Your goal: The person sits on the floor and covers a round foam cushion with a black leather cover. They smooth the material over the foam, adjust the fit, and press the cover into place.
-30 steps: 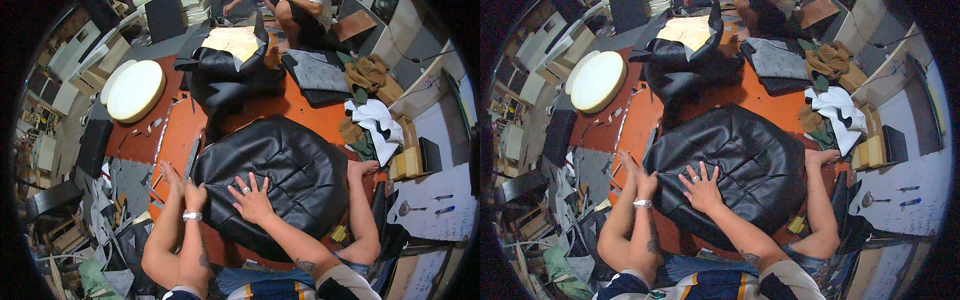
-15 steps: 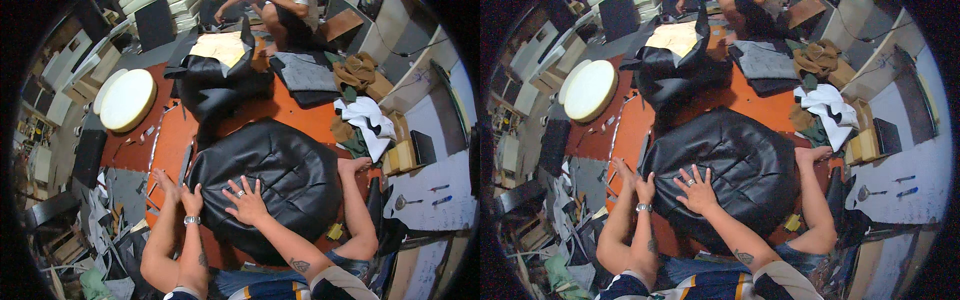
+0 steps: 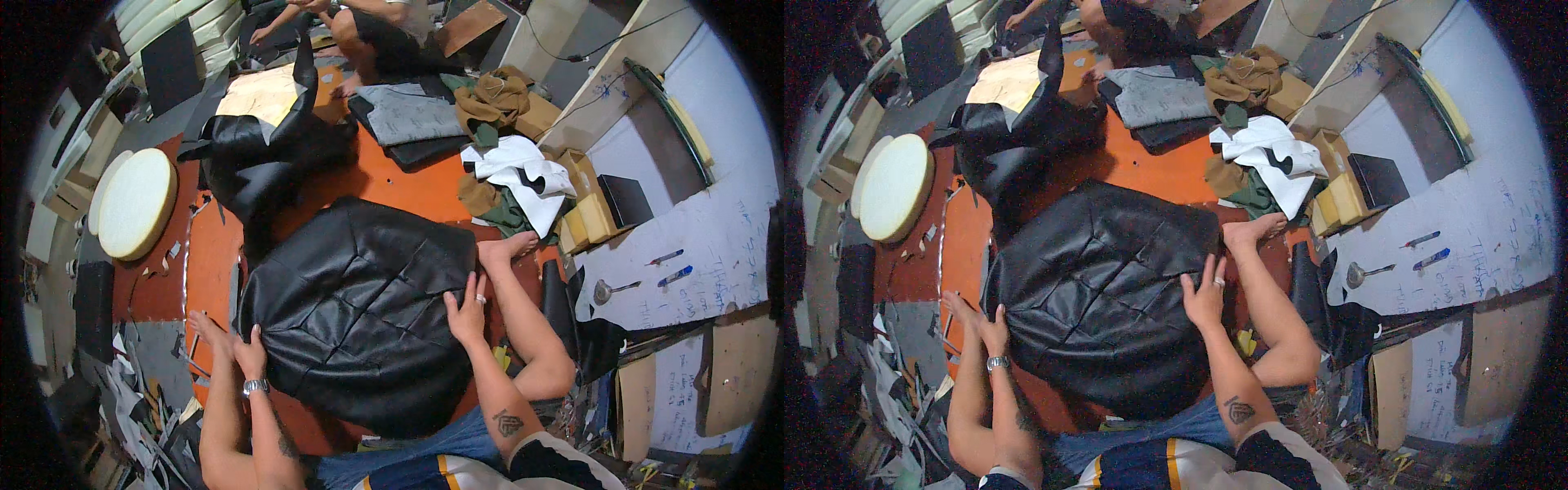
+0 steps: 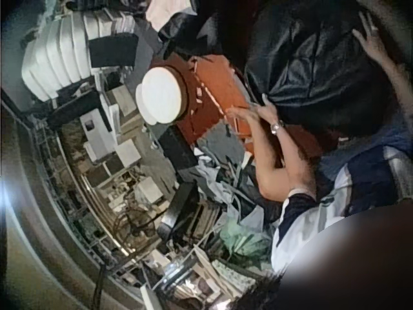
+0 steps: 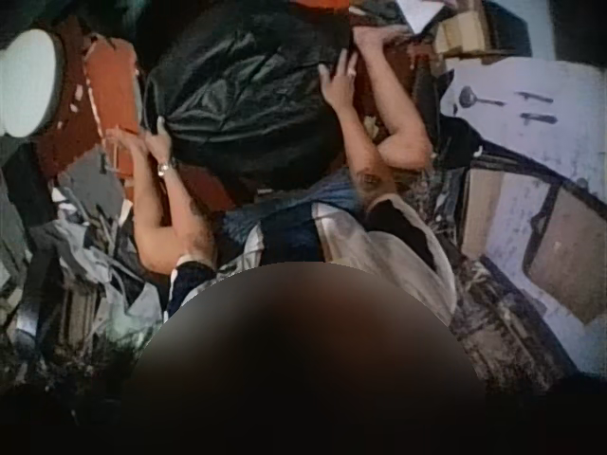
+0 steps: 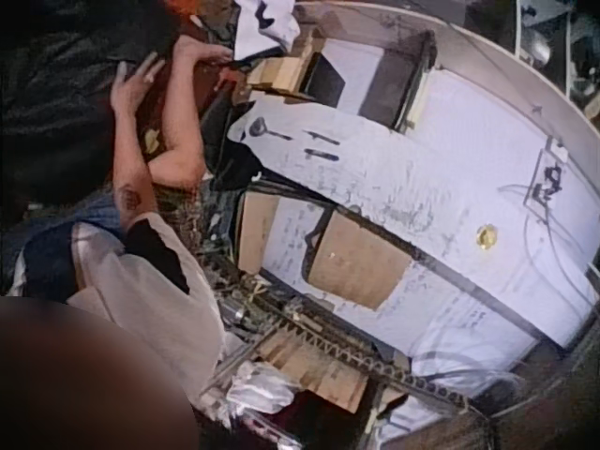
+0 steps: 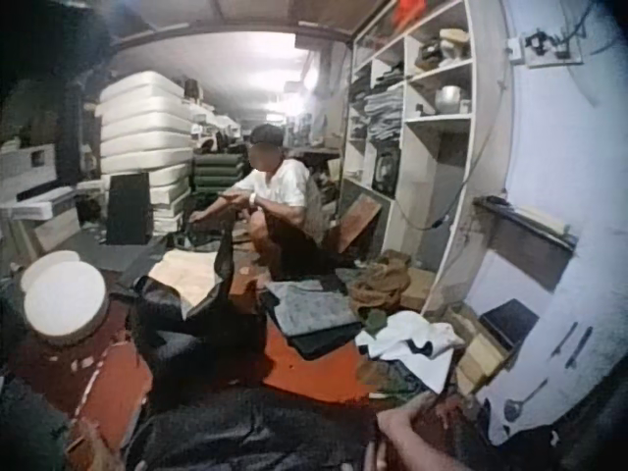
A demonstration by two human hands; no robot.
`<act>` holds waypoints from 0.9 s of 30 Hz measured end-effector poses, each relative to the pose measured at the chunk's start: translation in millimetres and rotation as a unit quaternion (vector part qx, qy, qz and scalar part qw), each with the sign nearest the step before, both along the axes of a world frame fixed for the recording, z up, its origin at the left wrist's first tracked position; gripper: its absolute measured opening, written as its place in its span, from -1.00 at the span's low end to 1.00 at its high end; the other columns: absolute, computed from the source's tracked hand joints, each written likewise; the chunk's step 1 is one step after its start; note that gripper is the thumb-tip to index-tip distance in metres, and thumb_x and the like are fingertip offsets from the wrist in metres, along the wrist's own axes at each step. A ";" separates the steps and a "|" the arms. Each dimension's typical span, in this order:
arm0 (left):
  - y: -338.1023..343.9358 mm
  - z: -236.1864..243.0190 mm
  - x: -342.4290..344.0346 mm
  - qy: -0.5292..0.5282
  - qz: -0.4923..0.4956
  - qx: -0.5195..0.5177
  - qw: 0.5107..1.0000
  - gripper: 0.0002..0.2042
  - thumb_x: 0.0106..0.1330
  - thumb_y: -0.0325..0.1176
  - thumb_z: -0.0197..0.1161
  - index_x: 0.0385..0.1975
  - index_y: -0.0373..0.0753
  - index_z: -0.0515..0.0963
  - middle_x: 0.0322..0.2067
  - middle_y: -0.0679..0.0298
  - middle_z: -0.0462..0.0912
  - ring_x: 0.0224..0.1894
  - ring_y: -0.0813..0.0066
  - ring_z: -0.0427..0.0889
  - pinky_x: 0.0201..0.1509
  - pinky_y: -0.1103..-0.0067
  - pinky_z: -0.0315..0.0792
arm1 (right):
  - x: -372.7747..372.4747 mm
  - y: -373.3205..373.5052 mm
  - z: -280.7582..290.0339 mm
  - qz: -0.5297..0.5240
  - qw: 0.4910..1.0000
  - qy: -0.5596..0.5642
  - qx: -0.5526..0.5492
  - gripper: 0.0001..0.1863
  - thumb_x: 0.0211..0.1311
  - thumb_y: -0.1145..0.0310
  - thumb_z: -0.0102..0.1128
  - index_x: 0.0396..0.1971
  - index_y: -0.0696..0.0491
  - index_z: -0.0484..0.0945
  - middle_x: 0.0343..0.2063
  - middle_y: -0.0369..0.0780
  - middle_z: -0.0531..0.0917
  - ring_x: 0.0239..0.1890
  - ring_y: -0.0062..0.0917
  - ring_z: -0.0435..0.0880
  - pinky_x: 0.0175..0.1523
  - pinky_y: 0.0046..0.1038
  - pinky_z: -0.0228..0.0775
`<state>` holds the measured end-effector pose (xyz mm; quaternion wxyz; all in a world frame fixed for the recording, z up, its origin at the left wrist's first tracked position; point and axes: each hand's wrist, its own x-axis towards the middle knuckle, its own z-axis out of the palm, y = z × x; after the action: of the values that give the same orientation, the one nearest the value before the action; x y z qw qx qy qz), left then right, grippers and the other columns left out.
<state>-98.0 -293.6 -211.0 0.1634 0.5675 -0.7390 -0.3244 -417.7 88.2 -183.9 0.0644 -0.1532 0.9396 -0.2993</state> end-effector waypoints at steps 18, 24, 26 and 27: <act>-0.1 -15.7 1.8 0.016 0.057 -0.129 0.990 -0.13 0.51 -0.04 0.31 0.49 -0.67 0.09 0.55 -0.40 0.07 0.66 -0.18 -0.02 0.71 0.25 -0.12 | -14.3 24.2 -33.1 -0.117 0.952 -0.214 -0.186 -0.09 0.48 -0.16 0.22 0.58 0.11 0.17 0.42 0.07 0.47 0.46 -0.10 0.45 0.53 -0.20 0.22; 24.2 54.1 -39.7 0.002 0.058 -0.207 0.977 -0.35 0.51 -0.21 0.27 0.45 -0.51 0.29 0.45 -0.32 0.32 0.55 -0.25 0.22 0.67 0.19 0.01 | 95.3 53.4 -23.2 -0.138 0.958 -0.234 -0.089 -0.06 0.51 -0.24 0.06 0.53 0.24 0.09 0.30 0.28 0.50 0.36 0.17 0.50 0.45 -0.03 0.29; 58.3 70.2 -64.0 0.051 -0.090 -0.243 0.965 -0.41 0.49 -0.23 0.28 0.40 -0.47 0.37 0.41 -0.25 0.41 0.54 -0.25 0.23 0.65 0.15 0.06 | 136.7 68.9 -6.1 -0.101 0.941 -0.323 0.001 0.01 0.47 -0.28 0.08 0.47 0.37 0.12 0.28 0.33 0.51 0.36 0.21 0.50 0.47 -0.02 0.27; 80.5 73.9 -78.8 0.016 -0.142 -0.214 0.966 -0.37 0.48 -0.17 0.30 0.42 -0.42 0.36 0.48 -0.22 0.32 0.57 -0.28 0.16 0.65 0.10 0.05 | 150.8 71.4 2.9 -0.075 0.931 -0.354 0.050 0.08 0.43 -0.31 0.10 0.44 0.45 0.12 0.31 0.36 0.47 0.39 0.20 0.47 0.49 -0.05 0.26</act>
<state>-176.8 -213.1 -137.1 0.2452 0.4037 -0.8611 -0.1880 -266.9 159.6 -181.0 0.3777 0.0374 0.8783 -0.2909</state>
